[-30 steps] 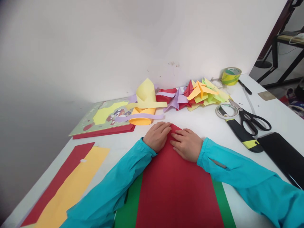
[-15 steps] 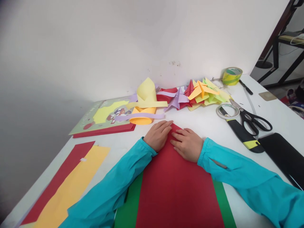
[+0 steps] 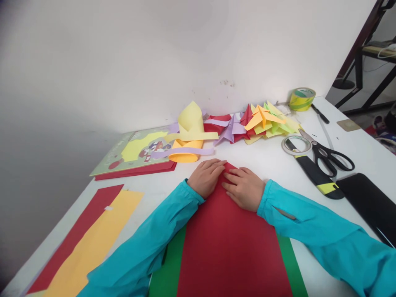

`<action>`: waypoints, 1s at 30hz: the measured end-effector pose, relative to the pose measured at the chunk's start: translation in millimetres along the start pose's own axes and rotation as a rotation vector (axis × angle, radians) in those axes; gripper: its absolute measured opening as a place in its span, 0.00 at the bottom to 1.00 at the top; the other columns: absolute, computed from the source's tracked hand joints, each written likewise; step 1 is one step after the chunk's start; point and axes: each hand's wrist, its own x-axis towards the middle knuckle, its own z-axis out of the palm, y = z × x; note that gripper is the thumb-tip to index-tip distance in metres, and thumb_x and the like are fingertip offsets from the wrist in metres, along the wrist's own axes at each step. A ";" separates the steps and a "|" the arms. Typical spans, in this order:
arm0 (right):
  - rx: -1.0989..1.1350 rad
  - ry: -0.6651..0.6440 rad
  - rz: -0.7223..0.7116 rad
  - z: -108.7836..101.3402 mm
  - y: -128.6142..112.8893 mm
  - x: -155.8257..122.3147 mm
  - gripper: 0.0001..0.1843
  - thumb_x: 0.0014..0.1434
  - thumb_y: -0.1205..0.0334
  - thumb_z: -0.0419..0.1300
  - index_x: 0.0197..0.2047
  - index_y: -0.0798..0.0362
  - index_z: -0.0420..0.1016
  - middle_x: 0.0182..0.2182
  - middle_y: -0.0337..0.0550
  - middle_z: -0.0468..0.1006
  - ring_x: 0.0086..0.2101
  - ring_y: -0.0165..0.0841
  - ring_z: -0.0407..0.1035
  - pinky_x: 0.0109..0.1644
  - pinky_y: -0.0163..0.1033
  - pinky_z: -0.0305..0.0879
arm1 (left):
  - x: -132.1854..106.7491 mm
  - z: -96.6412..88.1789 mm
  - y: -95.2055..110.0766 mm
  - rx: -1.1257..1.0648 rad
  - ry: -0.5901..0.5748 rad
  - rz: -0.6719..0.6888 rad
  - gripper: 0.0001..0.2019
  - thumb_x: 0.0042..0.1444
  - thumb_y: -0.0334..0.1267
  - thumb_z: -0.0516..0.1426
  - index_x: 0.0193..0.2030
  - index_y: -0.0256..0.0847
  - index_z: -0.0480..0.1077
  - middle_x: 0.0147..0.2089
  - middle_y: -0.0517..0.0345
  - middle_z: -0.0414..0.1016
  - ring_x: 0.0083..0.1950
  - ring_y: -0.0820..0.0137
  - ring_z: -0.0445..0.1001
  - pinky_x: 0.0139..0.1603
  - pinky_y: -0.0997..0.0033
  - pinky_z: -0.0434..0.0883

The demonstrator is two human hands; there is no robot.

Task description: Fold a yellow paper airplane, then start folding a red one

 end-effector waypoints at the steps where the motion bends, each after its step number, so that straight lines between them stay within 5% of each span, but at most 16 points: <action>1: 0.001 0.004 0.000 0.1 0.1 0.1 0.15 0.65 0.60 0.51 0.48 0.53 0.77 0.51 0.50 0.76 0.51 0.45 0.68 0.50 0.52 0.67 | 0.0 -0.1 0.3 0.000 0.006 0.001 0.13 0.59 0.27 0.48 0.46 0.36 0.71 0.54 0.47 0.74 0.55 0.57 0.68 0.51 0.55 0.71; 6: 0.006 -0.010 0.002 -0.9 0.4 0.1 0.16 0.65 0.60 0.51 0.49 0.53 0.77 0.52 0.49 0.76 0.51 0.44 0.68 0.52 0.52 0.66 | -2.0 0.8 -2.4 0.000 0.046 -0.025 0.13 0.59 0.27 0.47 0.44 0.32 0.71 0.54 0.40 0.73 0.56 0.55 0.67 0.51 0.53 0.71; 30: 0.021 -0.032 0.006 -2.2 1.3 -1.2 0.17 0.66 0.60 0.50 0.50 0.53 0.76 0.53 0.49 0.75 0.52 0.45 0.68 0.52 0.52 0.67 | -1.9 -9.6 -8.4 0.086 0.054 0.107 0.12 0.57 0.26 0.49 0.43 0.33 0.72 0.48 0.47 0.77 0.46 0.61 0.71 0.45 0.60 0.70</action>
